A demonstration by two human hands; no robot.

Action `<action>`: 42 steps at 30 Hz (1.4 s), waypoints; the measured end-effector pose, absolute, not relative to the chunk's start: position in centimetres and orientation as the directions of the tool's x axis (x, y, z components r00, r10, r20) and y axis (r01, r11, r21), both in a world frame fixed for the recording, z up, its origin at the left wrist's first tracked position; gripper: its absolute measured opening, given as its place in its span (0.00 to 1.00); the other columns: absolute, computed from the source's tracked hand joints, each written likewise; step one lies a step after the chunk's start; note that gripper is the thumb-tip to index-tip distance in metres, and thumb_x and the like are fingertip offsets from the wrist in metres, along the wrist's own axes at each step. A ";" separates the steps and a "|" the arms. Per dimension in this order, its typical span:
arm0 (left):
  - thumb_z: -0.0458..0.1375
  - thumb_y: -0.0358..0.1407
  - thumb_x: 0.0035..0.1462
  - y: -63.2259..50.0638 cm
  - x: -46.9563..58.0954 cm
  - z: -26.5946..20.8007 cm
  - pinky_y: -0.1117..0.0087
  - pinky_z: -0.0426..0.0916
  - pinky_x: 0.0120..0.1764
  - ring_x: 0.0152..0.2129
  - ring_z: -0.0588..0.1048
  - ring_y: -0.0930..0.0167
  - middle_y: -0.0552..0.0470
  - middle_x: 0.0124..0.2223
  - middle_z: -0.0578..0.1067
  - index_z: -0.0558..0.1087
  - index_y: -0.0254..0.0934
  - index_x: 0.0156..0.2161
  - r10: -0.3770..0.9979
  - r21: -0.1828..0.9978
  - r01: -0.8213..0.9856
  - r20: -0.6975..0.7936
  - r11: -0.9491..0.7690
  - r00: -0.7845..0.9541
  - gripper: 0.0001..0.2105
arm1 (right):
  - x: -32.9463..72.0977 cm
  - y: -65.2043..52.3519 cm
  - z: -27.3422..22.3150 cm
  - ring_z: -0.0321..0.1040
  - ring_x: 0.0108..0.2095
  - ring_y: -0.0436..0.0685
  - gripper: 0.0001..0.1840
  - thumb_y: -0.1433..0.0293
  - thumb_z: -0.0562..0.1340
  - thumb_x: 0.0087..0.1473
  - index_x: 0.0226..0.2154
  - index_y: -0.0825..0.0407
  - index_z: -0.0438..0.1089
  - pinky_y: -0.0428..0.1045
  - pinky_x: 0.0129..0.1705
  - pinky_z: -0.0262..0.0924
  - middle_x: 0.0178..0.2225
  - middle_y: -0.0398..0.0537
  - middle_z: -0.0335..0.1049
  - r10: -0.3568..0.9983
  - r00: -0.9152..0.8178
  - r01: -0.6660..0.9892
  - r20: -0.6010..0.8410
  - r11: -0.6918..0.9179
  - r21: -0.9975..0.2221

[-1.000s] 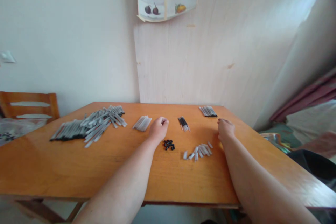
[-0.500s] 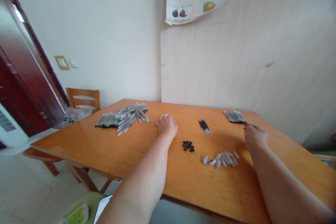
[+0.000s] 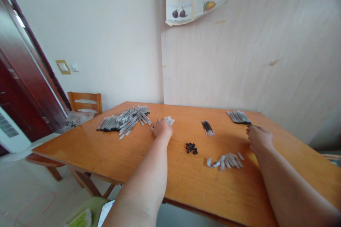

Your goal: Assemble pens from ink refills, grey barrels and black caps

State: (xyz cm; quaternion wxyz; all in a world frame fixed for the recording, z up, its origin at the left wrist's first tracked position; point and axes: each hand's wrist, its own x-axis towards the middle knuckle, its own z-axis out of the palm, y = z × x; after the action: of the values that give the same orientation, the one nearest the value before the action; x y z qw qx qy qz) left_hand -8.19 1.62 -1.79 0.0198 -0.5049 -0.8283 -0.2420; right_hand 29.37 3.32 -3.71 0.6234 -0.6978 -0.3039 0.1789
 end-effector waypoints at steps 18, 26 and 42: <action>0.51 0.39 0.57 1.2 -8.0 -1.5 0.50 0.59 0.46 0.48 0.68 0.54 0.40 0.48 0.73 0.73 0.44 0.46 0.821 0.412 0.851 0.324 0.325 -0.470 0.14 | 28.6 2.4 -2.8 0.57 0.18 0.48 0.18 0.71 0.60 0.42 0.37 0.61 0.75 0.45 0.17 0.48 0.25 0.51 0.68 0.651 0.758 0.119 0.043 -0.073 -0.990; 0.51 0.38 0.56 1.5 -8.2 -2.0 0.51 0.60 0.46 0.48 0.67 0.55 0.42 0.49 0.73 0.74 0.44 0.45 0.813 0.382 0.864 0.351 0.329 -0.465 0.14 | 28.4 2.2 -2.5 0.57 0.19 0.48 0.19 0.74 0.59 0.42 0.38 0.62 0.75 0.45 0.18 0.47 0.25 0.52 0.69 0.651 0.759 0.099 0.037 -0.060 -0.993; 0.50 0.41 0.56 1.8 -8.3 -2.4 0.49 0.59 0.47 0.50 0.65 0.54 0.43 0.49 0.73 0.74 0.47 0.44 0.796 0.396 0.845 0.343 0.359 -0.499 0.14 | 28.8 2.6 -2.9 0.57 0.19 0.49 0.18 0.73 0.60 0.40 0.37 0.60 0.75 0.45 0.17 0.47 0.24 0.50 0.68 0.646 0.763 0.106 0.028 -0.082 -0.991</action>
State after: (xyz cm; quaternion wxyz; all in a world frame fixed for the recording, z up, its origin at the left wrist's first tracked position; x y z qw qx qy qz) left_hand -8.31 1.80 -2.36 0.0457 -0.4986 -0.8230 -0.2685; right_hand 28.84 2.60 -2.86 0.6224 -0.7030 -0.2673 0.2168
